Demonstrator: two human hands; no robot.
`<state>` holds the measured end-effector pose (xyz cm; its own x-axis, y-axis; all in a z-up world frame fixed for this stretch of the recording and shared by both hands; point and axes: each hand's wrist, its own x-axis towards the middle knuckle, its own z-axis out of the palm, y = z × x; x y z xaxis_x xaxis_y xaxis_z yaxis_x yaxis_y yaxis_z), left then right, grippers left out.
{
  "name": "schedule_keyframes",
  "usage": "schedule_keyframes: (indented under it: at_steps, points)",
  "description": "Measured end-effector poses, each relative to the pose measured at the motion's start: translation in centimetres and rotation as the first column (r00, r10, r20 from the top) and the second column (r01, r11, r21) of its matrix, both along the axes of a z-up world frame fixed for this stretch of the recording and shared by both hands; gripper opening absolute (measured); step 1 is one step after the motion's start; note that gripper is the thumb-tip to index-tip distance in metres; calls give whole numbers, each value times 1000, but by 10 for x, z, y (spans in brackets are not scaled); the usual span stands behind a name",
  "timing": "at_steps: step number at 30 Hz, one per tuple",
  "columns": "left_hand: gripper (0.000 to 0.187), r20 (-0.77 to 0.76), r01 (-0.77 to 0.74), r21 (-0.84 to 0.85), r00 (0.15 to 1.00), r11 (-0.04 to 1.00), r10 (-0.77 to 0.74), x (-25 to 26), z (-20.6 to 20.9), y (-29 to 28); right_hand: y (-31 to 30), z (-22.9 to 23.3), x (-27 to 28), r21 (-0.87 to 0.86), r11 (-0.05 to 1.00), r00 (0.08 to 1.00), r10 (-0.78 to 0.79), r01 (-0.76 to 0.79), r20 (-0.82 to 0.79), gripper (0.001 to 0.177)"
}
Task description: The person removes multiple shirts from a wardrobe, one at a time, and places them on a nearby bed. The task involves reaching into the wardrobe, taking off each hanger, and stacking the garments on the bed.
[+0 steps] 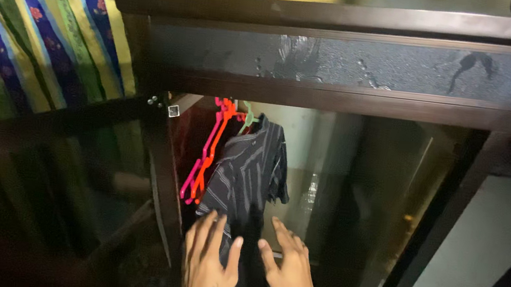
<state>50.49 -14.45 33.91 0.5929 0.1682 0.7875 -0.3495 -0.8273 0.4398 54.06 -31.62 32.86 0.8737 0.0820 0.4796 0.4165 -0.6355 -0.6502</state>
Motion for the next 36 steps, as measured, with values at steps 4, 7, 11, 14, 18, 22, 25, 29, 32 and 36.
schedule_keyframes:
  at_steps: [4,7,11,14,18,22,25,29,32,36]
  points:
    - [57,62,8,-49,998,999,-5,5,30,-2,11,13,8,20,1000,1000,9,-9,12,61]
    - [61,64,18,-46,998,999,-15,11,45,-2,17,22,13,22,999,999,23,-24,48,61]
    - [63,-133,-4,-109,991,994,-11,22,59,3,25,31,19,-13,1000,1000,15,-15,14,61]
    - [63,-179,-36,-58,984,998,25,32,65,7,29,37,23,-27,1000,1000,0,1,16,60]
    - [59,-179,-83,-50,981,995,72,44,69,11,34,40,28,2,1000,1000,-19,19,-3,61]
    - [43,-376,-181,38,909,983,182,55,78,11,37,41,35,22,1000,1000,-22,22,6,61]
    - [38,-360,-169,137,909,976,208,64,74,10,40,38,41,20,999,999,-41,40,21,59]
    - [38,-271,-122,144,949,982,158,75,63,6,41,36,46,60,998,999,-29,27,28,58]
    - [36,-173,-180,138,964,974,203,77,55,4,42,39,46,107,994,999,-5,1,36,57]
    - [33,-47,-157,95,986,983,162,82,50,5,44,42,45,97,995,1000,-10,10,8,58]
